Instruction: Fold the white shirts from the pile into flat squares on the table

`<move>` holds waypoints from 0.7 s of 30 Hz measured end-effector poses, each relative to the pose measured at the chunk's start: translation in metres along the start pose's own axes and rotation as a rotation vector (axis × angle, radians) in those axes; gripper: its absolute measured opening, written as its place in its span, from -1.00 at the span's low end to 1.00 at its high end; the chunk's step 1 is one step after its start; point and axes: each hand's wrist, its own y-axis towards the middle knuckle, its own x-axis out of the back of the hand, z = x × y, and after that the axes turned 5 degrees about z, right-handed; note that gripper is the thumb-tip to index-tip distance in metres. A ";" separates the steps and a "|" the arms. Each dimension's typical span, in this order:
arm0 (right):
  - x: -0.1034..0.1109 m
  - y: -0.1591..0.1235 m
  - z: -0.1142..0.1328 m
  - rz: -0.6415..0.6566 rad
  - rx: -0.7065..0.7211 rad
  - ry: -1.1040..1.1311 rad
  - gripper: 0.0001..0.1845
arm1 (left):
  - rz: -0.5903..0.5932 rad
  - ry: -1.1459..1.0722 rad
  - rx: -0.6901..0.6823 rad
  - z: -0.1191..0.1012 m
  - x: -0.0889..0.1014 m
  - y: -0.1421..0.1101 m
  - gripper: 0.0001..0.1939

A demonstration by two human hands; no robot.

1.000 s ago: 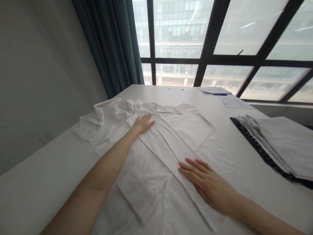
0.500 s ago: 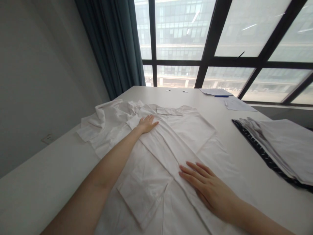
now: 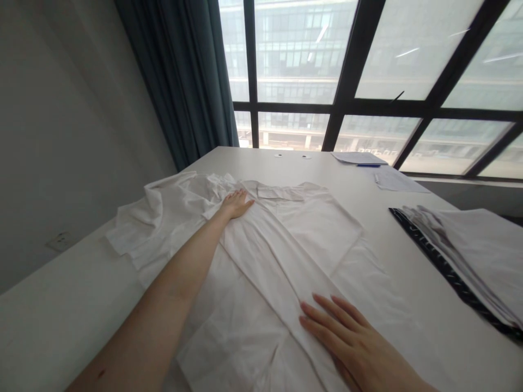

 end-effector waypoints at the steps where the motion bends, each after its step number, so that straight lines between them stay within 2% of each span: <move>1: 0.000 0.000 0.000 -0.002 0.008 -0.015 -0.23 | -0.001 -0.001 0.003 0.001 0.000 0.003 -0.27; 9: -0.002 0.003 -0.004 -0.006 0.064 -0.178 -0.28 | -0.026 0.000 0.015 0.011 -0.001 0.021 -0.27; 15: -0.004 0.003 -0.006 -0.046 0.086 -0.191 -0.31 | -0.058 0.005 0.029 0.014 0.000 0.027 -0.28; 21: -0.006 0.004 -0.004 -0.031 0.033 -0.120 -0.30 | -0.265 0.018 0.045 0.002 0.003 0.007 -0.46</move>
